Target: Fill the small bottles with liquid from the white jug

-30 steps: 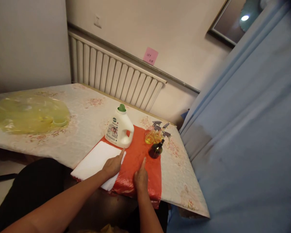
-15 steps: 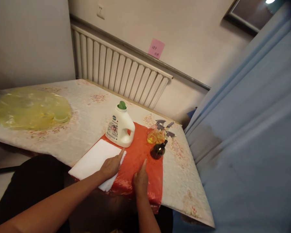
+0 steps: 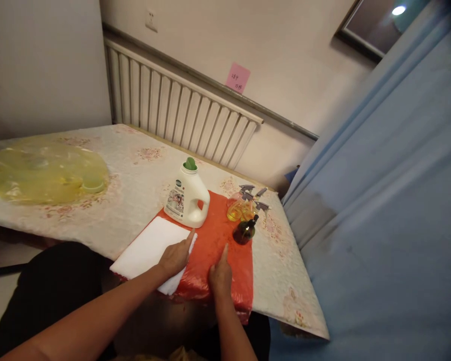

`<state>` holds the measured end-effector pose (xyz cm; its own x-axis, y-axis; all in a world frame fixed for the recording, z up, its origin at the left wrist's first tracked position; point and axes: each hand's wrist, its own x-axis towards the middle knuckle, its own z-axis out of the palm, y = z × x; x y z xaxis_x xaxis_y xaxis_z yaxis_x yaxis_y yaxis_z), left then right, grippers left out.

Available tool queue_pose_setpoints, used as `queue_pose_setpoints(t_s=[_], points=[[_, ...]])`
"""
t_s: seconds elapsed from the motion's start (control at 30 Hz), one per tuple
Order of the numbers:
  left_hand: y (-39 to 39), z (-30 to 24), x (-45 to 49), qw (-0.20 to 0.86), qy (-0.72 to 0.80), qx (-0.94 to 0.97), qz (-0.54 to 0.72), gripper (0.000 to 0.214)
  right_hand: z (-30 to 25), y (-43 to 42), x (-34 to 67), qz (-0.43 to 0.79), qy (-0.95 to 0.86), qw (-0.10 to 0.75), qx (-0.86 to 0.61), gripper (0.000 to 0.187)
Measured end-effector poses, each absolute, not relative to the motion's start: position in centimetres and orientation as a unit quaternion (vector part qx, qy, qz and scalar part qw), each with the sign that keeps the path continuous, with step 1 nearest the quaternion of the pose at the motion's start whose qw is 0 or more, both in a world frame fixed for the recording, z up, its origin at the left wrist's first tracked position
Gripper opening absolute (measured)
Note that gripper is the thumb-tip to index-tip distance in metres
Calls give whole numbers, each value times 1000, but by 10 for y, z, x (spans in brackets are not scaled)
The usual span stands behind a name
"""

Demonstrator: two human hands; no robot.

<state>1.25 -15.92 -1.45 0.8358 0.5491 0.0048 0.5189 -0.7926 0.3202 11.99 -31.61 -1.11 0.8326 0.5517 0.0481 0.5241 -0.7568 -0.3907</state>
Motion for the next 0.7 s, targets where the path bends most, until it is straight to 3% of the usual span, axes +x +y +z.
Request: queue_pose_setpoints(t_s=[0.7], points=[[-163,-10,8,162,282,944,60,79,-8,-316,118,27,-291,196,-936,82]])
